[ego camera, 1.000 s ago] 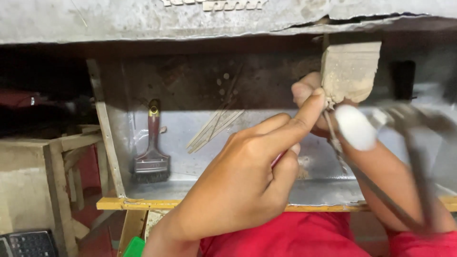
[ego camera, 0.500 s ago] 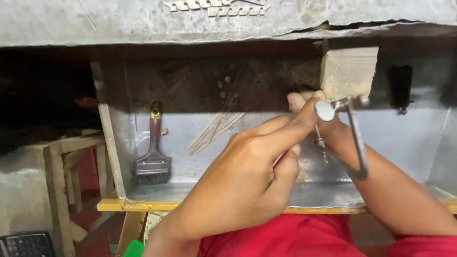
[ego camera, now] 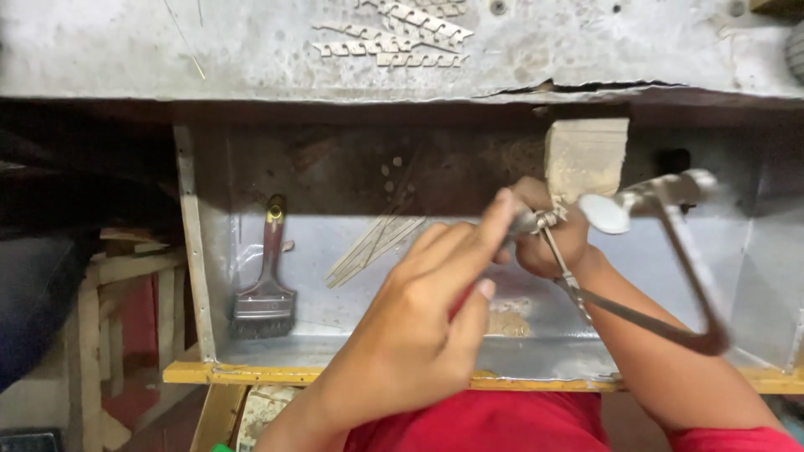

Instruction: A person uses a jeweler's saw to precisely cut small metal components on a metalworking bench.

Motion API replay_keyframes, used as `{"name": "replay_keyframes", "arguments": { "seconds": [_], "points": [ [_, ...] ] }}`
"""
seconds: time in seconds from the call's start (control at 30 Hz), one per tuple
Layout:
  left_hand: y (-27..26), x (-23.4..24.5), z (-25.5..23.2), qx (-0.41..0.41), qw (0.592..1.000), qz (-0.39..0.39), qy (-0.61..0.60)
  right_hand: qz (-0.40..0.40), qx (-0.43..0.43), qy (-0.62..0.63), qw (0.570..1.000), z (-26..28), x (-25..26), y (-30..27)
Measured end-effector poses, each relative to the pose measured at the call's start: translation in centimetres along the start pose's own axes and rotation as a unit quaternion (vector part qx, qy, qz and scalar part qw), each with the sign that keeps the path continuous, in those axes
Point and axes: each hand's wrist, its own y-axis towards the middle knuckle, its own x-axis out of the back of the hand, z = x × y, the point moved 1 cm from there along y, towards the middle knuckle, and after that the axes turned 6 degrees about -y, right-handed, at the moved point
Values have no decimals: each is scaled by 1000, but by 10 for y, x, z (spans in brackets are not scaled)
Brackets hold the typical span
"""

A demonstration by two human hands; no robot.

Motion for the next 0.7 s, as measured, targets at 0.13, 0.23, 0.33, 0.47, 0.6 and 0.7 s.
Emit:
{"name": "replay_keyframes", "arguments": {
  "seconds": [0.13, 0.23, 0.33, 0.47, 0.6, 0.7],
  "points": [
    [-1, 1, 31, 9, 994, -108, 2, -72, 83, -72, 991, 39, -2, 1],
    [6, -2, 71, -17, 985, -173, 11, -127, 72, 8, 989, 47, 13, -7],
    [7, -9, 104, -18, 976, -217, 32, -138, 45, 132, 980, 50, 35, -16],
    [7, -14, 120, 79, 969, -228, 48, -108, 11, 331, 937, 51, 49, -23],
    [13, -20, 125, 135, 965, -217, 54, -107, -16, 354, 929, 53, 52, -28],
    [15, -21, 124, 182, 959, -213, 33, -96, -30, 343, 934, 54, 53, -26]
  ]
}}
